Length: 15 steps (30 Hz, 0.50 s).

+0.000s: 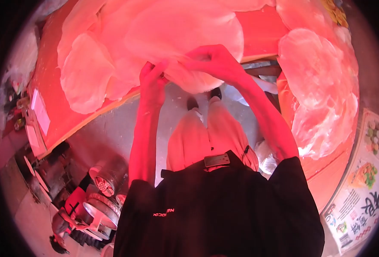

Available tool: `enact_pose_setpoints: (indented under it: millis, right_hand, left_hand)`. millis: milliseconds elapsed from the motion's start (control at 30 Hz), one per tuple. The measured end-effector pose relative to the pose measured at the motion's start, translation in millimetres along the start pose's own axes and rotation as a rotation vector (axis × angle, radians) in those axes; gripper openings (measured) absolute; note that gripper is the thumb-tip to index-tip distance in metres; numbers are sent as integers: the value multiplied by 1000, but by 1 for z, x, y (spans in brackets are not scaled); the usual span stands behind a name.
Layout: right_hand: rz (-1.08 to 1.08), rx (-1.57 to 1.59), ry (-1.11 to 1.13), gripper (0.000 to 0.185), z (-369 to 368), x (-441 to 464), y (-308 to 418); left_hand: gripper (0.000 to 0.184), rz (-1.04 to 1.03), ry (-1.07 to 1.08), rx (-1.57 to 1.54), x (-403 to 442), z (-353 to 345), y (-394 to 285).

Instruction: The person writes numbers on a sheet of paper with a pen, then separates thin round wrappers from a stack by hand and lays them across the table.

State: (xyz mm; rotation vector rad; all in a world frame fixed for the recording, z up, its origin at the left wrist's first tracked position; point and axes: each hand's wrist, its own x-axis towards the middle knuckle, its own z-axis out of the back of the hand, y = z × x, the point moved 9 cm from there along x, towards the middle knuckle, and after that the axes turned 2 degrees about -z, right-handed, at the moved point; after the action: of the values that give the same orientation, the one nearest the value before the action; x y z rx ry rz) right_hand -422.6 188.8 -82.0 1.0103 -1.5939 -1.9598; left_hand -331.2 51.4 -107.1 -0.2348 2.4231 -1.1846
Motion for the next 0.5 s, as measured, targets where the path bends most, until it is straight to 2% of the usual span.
enact_pose_setpoints:
  millis: [67, 233, 300, 333, 400, 467, 500]
  right_hand:
    - [-54, 148, 24, 30, 2, 5, -15]
    - [227, -272, -156, 20, -12, 10, 0]
    - [47, 40, -78, 19, -17, 16, -10]
    - [-200, 449, 29, 19, -20, 24, -29]
    - [-252, 551, 248, 21, 17, 40, -26]
    - [-6, -135, 130, 20, 119, 46, -3]
    - [54, -505, -101, 17, 166, 42, 17]
  left_hand:
    - [28, -11, -60, -19, -3, 0, 1]
    - [32, -67, -252, 106, -9, 16, 7]
    - [29, -123, -330, 116, -9, 29, 14]
    - [29, -131, -313, 88, -10, 41, 20]
    - [29, -126, -257, 7, -15, 68, 28]
    - [30, -20, -299, -91, -22, 64, 31]
    - [31, -11, -363, -105, -27, 51, 26]
